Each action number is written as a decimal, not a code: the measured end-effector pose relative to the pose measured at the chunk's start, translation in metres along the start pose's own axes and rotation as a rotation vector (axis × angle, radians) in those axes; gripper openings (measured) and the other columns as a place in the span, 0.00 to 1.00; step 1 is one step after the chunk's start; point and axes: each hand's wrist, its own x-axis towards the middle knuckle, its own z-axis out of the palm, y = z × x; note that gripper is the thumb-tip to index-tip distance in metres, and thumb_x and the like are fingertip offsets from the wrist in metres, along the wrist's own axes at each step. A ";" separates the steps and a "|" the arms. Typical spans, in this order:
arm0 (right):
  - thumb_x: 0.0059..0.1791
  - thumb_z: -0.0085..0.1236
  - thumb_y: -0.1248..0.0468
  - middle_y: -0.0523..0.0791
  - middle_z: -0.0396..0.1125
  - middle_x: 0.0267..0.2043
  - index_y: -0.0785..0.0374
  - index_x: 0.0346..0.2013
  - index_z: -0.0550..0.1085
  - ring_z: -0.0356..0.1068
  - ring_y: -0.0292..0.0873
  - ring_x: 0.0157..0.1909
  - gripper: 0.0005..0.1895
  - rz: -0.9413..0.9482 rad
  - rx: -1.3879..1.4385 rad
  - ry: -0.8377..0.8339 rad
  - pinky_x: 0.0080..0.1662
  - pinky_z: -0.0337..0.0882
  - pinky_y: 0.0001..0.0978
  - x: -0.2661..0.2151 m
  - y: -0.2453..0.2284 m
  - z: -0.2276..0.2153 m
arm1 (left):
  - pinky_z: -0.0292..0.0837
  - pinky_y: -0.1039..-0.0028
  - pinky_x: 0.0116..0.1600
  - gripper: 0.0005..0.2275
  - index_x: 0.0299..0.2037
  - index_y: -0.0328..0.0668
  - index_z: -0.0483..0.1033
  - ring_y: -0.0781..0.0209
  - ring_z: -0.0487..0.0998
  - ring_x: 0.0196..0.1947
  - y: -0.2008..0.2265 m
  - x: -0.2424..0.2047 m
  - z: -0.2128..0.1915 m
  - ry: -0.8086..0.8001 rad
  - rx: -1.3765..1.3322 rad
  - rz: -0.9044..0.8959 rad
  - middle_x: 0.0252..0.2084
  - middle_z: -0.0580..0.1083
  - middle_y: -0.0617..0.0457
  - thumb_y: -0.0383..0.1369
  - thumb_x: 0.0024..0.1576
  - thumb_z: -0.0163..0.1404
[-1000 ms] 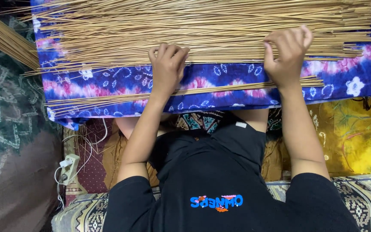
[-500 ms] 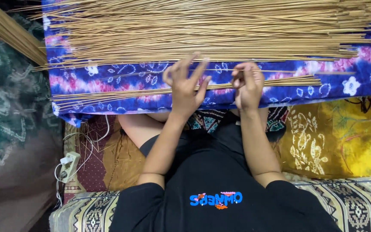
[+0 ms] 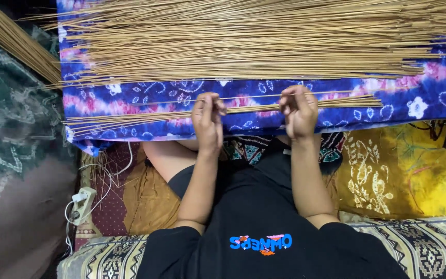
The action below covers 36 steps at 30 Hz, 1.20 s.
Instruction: The person is sorting through a large pile of thin bamboo sticks, picking them up one by one and organizing them into a smaller bundle on a blue patterned cloth.
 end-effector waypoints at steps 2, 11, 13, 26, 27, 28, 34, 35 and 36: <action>0.57 0.50 0.52 0.47 0.65 0.21 0.65 0.34 0.75 0.62 0.32 0.20 0.19 -0.019 0.015 0.080 0.23 0.58 0.17 0.012 -0.020 -0.010 | 0.68 0.81 0.34 0.09 0.43 0.36 0.74 0.67 0.71 0.25 -0.005 0.017 -0.022 0.017 -0.002 0.005 0.26 0.72 0.50 0.35 0.68 0.45; 0.57 0.49 0.57 0.48 0.67 0.25 0.67 0.40 0.76 0.64 0.32 0.23 0.16 0.145 0.015 -0.175 0.26 0.61 0.15 0.079 -0.014 0.009 | 0.70 0.82 0.35 0.13 0.44 0.32 0.78 0.68 0.74 0.25 -0.021 0.093 -0.002 -0.159 0.065 -0.086 0.30 0.76 0.46 0.38 0.66 0.47; 0.57 0.48 0.58 0.48 0.69 0.26 0.68 0.41 0.77 0.67 0.31 0.25 0.16 0.150 0.020 -0.225 0.28 0.64 0.14 0.106 -0.021 0.015 | 0.71 0.82 0.36 0.14 0.44 0.31 0.78 0.68 0.74 0.25 -0.018 0.117 0.006 -0.197 0.053 -0.078 0.31 0.77 0.45 0.38 0.66 0.47; 0.60 0.44 0.60 0.47 0.70 0.36 0.67 0.48 0.75 0.63 0.36 0.29 0.14 0.239 0.406 -0.484 0.31 0.63 0.25 0.174 0.001 -0.009 | 0.71 0.78 0.42 0.09 0.50 0.32 0.78 0.65 0.73 0.33 -0.044 0.165 -0.010 -0.443 -0.168 -0.265 0.39 0.77 0.46 0.29 0.65 0.48; 0.59 0.45 0.63 0.47 0.69 0.36 0.67 0.48 0.74 0.63 0.37 0.31 0.12 0.227 0.385 -0.472 0.31 0.62 0.25 0.175 0.000 -0.007 | 0.72 0.78 0.42 0.09 0.52 0.31 0.78 0.64 0.74 0.33 -0.046 0.166 -0.012 -0.448 -0.177 -0.263 0.40 0.77 0.45 0.26 0.65 0.49; 0.59 0.45 0.63 0.47 0.69 0.36 0.67 0.48 0.74 0.63 0.37 0.31 0.12 0.234 0.384 -0.471 0.31 0.62 0.25 0.174 0.001 -0.008 | 0.72 0.78 0.42 0.09 0.52 0.31 0.78 0.64 0.74 0.33 -0.046 0.165 -0.012 -0.440 -0.178 -0.265 0.40 0.77 0.45 0.26 0.65 0.49; 0.58 0.48 0.65 0.47 0.72 0.36 0.67 0.47 0.77 0.64 0.33 0.28 0.11 0.188 0.156 -0.353 0.32 0.62 0.19 0.163 -0.005 0.000 | 0.74 0.78 0.41 0.10 0.52 0.30 0.78 0.65 0.74 0.32 -0.047 0.165 -0.014 -0.413 -0.109 -0.219 0.40 0.78 0.45 0.29 0.67 0.49; 0.58 0.49 0.65 0.48 0.72 0.35 0.68 0.48 0.77 0.64 0.32 0.27 0.11 0.163 0.077 -0.339 0.31 0.62 0.18 0.160 -0.005 0.001 | 0.73 0.78 0.40 0.11 0.52 0.28 0.78 0.66 0.73 0.31 -0.047 0.165 -0.014 -0.396 -0.091 -0.203 0.40 0.78 0.44 0.29 0.67 0.49; 0.57 0.51 0.66 0.49 0.73 0.35 0.70 0.50 0.77 0.64 0.31 0.26 0.11 0.138 -0.002 -0.324 0.29 0.63 0.16 0.158 -0.005 0.003 | 0.73 0.79 0.40 0.11 0.52 0.27 0.78 0.66 0.73 0.31 -0.047 0.165 -0.014 -0.380 -0.073 -0.187 0.40 0.79 0.43 0.29 0.67 0.49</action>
